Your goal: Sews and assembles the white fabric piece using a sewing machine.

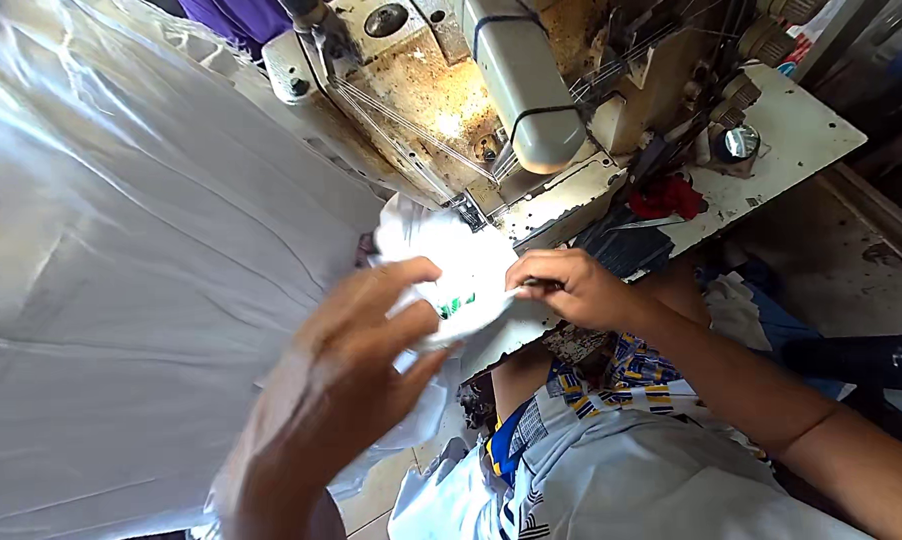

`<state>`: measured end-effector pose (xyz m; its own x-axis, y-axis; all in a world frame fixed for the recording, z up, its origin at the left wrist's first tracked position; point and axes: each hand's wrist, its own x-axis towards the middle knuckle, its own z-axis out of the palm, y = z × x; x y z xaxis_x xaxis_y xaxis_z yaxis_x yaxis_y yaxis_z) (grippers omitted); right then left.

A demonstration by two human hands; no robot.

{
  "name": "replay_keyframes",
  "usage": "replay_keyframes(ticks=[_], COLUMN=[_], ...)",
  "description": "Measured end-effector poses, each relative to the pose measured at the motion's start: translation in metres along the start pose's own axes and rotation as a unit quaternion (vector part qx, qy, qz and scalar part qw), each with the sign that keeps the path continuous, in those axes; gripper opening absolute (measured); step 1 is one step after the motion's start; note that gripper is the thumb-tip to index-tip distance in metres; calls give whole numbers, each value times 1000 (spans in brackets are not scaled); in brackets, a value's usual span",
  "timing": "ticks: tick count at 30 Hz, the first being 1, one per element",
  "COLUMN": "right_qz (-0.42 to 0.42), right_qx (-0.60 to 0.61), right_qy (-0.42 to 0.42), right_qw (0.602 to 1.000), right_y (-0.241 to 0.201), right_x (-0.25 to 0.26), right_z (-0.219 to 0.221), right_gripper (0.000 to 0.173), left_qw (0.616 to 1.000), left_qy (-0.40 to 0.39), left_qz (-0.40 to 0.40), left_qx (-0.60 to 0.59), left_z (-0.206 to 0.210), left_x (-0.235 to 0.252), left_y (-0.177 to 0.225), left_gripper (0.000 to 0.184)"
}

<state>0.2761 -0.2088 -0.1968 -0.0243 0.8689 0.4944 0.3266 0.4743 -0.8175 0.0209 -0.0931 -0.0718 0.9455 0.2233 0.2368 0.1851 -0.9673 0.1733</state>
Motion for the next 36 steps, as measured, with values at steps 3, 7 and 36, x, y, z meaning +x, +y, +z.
replay_keyframes(ticks=[3, 7, 36], right_qz=[-20, -33, 59], right_qx=[-41, -53, 65], right_qy=[-64, -27, 111], right_qw=[997, 998, 990], right_y=[-10, -13, -5], right_x=[-17, -38, -20], right_z=[-2, 4, 9], right_gripper=[12, 16, 7], left_qw=[992, 995, 986], left_qy=[6, 94, 47], left_qz=[38, 18, 50], left_qx=[-123, 4, 150], left_z=[30, 79, 61], left_x=[-1, 4, 33], left_y=[18, 22, -40], left_gripper=[14, 54, 23])
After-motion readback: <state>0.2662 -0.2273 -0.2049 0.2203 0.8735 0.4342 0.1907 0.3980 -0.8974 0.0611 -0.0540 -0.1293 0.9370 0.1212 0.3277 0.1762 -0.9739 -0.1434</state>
